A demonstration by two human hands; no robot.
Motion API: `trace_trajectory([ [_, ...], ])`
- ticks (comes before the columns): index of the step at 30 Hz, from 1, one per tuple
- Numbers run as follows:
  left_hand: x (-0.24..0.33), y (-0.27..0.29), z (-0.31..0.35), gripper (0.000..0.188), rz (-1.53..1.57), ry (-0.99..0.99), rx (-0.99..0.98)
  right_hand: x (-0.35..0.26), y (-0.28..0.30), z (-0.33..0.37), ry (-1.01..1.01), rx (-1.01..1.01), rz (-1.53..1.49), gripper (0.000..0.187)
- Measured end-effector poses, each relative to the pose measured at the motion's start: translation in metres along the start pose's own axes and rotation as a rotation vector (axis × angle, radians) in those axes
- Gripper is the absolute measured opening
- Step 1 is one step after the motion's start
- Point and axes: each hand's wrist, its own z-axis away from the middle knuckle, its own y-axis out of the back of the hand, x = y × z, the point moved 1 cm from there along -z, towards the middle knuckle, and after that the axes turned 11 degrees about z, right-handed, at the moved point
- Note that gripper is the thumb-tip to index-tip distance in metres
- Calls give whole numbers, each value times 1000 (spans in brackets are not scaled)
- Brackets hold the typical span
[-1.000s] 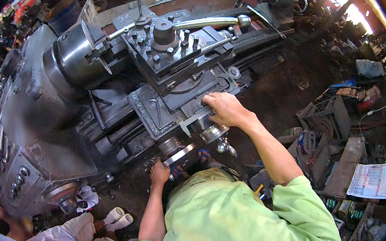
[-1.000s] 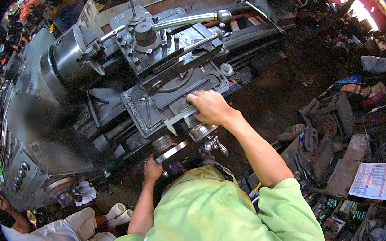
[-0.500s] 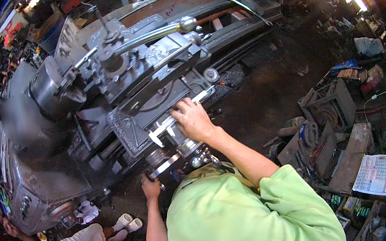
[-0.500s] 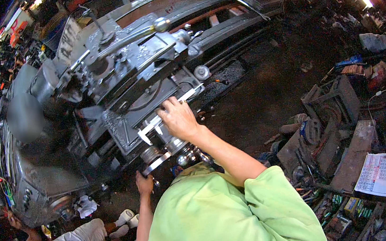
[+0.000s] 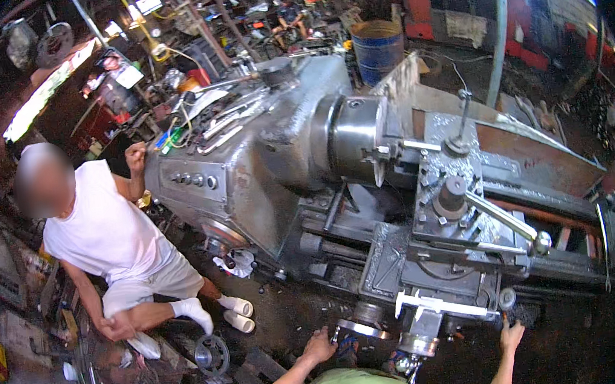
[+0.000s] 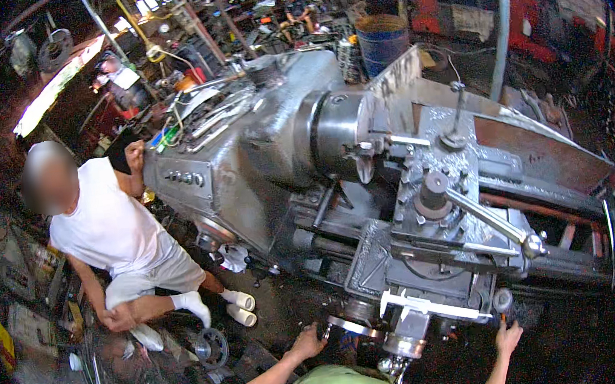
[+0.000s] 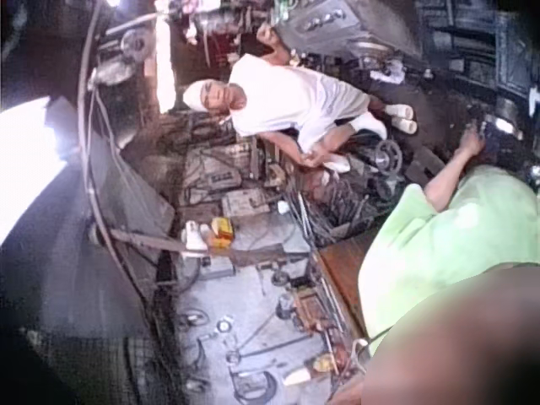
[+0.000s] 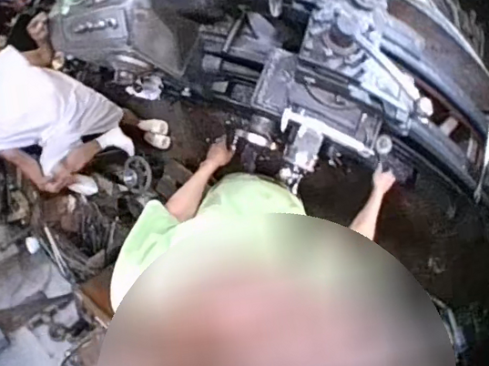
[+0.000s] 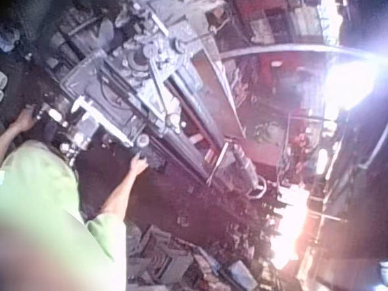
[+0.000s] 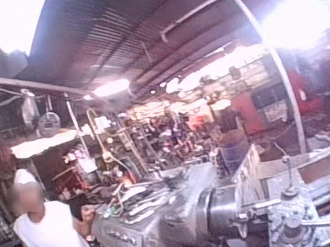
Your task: The person operates a metal lathe, using a caliper to measure a cylindrical workpiece and adjusting the tool post and carriage. The person repeatedly positions the cutting tool and engages the lathe to machine the metal part.
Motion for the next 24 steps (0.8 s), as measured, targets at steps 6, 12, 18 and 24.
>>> trace_trajectory([
  [6, -12, 10, 29, 78, 4, 94, 21, 30, -85, -51, 60, -172, 21, 45],
  [12, -14, 16, 41, 70, 53, 141, 39, 6, -57, -107, 19, -111, -242, 53],
  [18, -3, 22, 26, 75, -8, 24, 112, -4, -26, -41, 11, -179, -110, 70],
  [24, 43, 38, -10, 78, -121, -110, -25, 13, -31, 44, -61, 119, -192, 69],
])
